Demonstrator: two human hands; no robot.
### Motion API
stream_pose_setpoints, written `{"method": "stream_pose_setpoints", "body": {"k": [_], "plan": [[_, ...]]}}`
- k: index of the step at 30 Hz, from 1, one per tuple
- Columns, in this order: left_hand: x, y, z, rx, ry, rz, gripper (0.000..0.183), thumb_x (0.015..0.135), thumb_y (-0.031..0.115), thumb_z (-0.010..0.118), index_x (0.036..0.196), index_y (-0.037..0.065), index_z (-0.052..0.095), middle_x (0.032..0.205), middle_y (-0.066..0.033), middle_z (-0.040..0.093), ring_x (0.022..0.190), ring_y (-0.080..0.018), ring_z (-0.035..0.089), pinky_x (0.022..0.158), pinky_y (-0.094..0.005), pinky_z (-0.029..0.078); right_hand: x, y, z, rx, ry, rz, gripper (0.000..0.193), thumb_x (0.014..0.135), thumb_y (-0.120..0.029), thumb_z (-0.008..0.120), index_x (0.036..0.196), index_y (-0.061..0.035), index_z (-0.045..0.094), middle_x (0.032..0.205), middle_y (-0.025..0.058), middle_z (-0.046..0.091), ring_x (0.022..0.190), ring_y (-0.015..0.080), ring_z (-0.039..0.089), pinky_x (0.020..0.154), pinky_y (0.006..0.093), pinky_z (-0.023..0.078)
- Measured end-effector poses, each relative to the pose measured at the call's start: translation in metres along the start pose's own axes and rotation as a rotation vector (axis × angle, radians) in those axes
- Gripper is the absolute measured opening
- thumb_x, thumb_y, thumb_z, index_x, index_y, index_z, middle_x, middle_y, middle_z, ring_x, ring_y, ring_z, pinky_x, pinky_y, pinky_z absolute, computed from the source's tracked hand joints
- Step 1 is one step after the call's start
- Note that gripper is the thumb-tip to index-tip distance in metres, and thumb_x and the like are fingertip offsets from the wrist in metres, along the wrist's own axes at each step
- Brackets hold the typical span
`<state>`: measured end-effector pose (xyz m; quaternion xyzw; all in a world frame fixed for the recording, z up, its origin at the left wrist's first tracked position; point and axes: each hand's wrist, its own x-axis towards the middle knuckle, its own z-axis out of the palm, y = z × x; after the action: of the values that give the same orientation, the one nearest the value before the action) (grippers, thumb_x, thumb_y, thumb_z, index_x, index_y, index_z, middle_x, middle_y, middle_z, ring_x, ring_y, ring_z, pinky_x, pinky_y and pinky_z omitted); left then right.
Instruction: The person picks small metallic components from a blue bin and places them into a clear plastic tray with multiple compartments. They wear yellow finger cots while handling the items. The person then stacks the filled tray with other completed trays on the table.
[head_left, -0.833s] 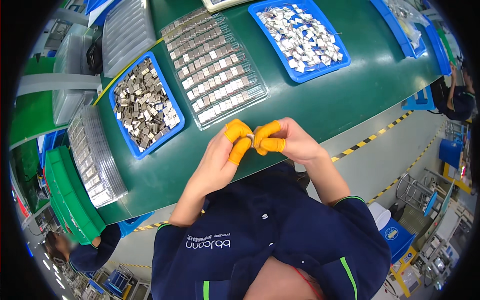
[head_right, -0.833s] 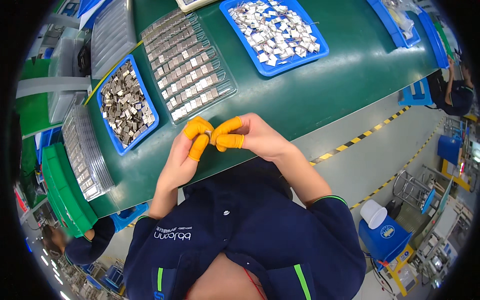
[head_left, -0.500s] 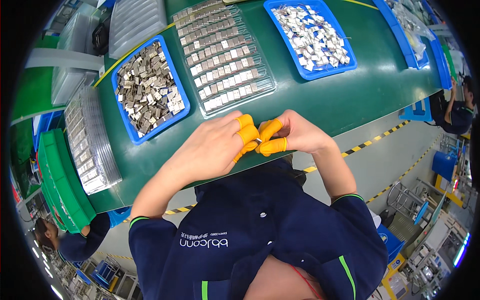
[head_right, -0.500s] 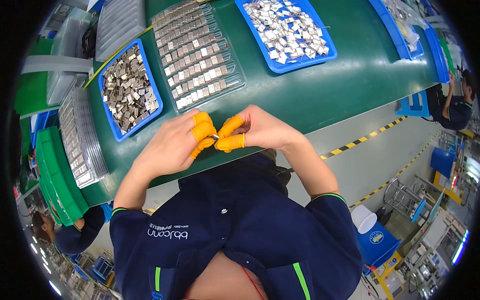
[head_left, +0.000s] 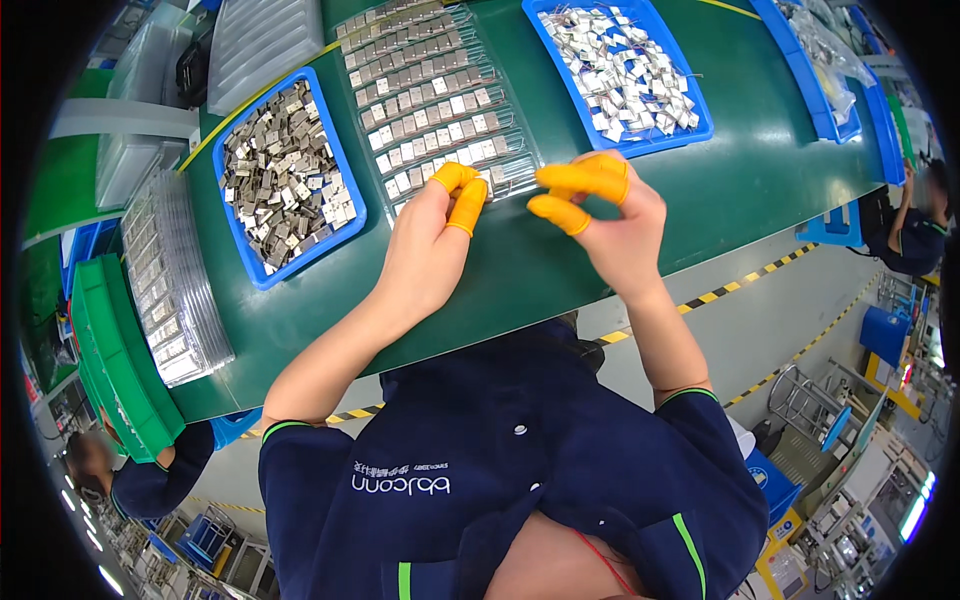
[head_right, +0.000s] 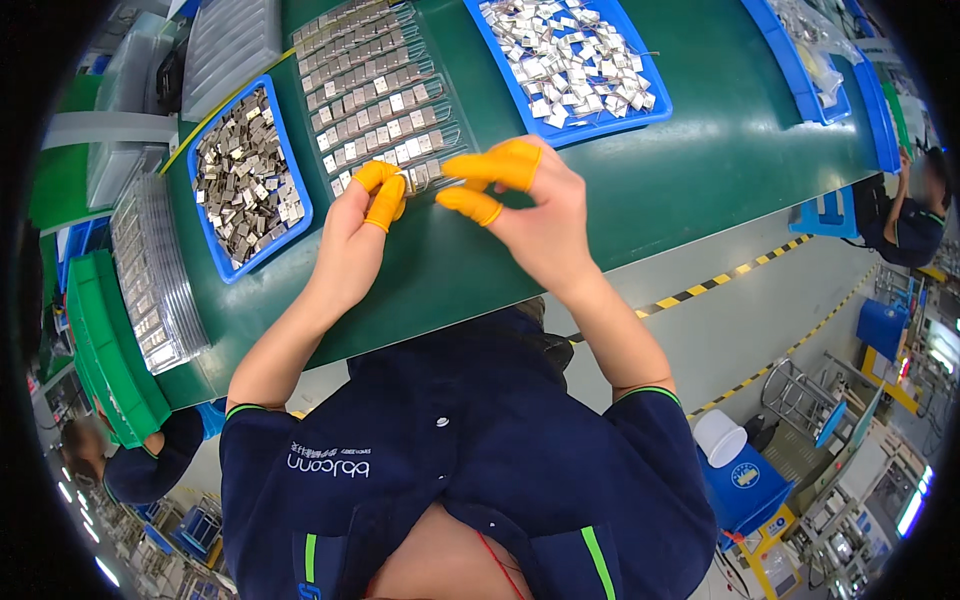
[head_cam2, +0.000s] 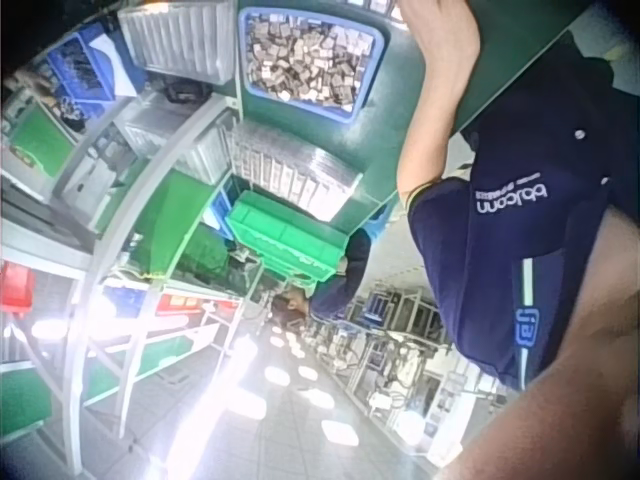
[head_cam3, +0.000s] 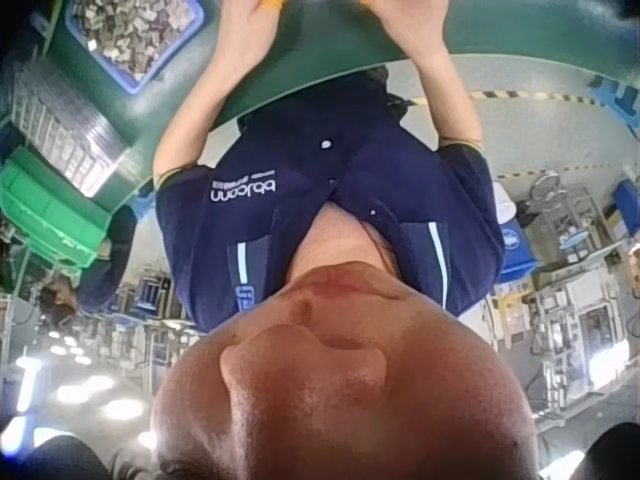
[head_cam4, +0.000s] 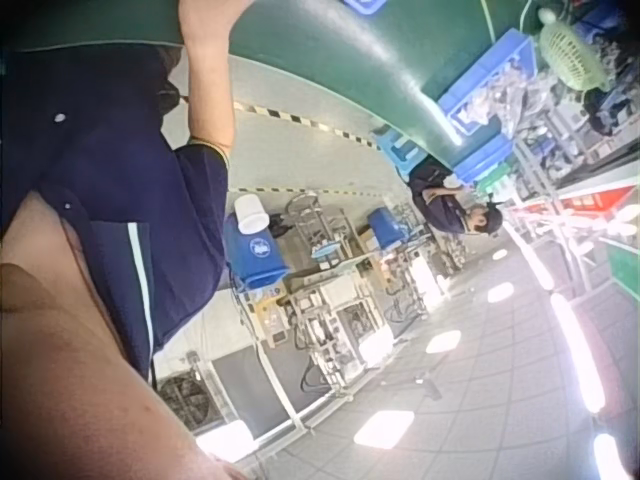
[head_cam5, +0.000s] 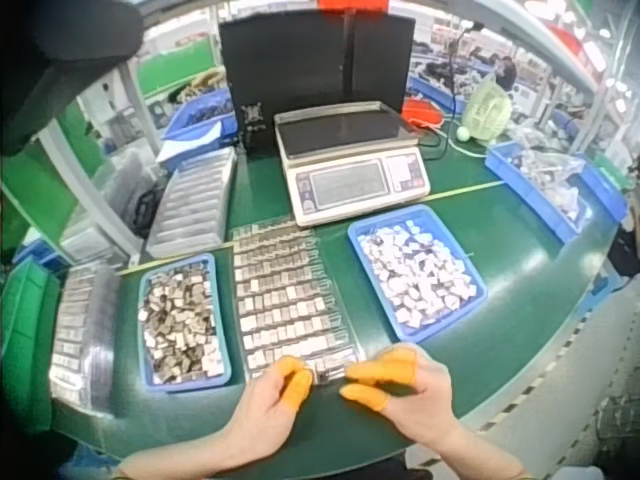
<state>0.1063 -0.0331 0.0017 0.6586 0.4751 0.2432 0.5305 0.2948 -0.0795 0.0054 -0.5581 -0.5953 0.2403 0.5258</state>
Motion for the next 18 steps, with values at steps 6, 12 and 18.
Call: {"method": "stream_pose_setpoints", "body": {"k": [6, 12, 18], "plan": [[-0.002, -0.001, 0.008, -0.188, -0.041, -0.083, 0.021, 0.094, 0.015, 0.049, 0.104, -0.003, 0.053, 0.085, -0.0143, 0.058, 0.075, -0.0210, 0.054, 0.069, -0.0308, 0.044, 0.000, 0.008, 0.009, -0.301, 0.002, -0.347, 0.026, 0.058, -0.006, 0.078, 0.082, -0.0100, 0.072, 0.081, 0.0011, 0.063, 0.079, 0.0232, 0.058, 0.065, 0.0304, 0.049], [-0.009, 0.012, 0.011, 0.507, 0.131, 0.242, 0.035, 0.091, 0.012, 0.054, 0.124, 0.002, 0.048, 0.102, -0.0114, 0.055, 0.090, -0.0248, 0.053, 0.082, -0.0340, 0.043, 0.007, 0.020, 0.001, -0.384, -0.067, -0.327, 0.019, 0.065, -0.006, 0.072, 0.084, -0.0086, 0.069, 0.089, 0.0023, 0.062, 0.090, 0.0241, 0.057, 0.077, 0.0343, 0.046], [-0.004, -0.013, 0.018, 0.842, 0.072, 0.418, 0.066, 0.084, 0.016, 0.060, 0.140, -0.002, 0.029, 0.145, -0.0208, 0.030, 0.138, -0.0338, 0.022, 0.113, -0.0482, 0.017, 0.019, 0.051, -0.003, -0.545, -0.168, -0.395, 0.018, 0.066, -0.004, 0.068, 0.083, -0.0080, 0.068, 0.091, 0.0034, 0.061, 0.094, 0.0232, 0.055, 0.083, 0.0345, 0.043]]}}
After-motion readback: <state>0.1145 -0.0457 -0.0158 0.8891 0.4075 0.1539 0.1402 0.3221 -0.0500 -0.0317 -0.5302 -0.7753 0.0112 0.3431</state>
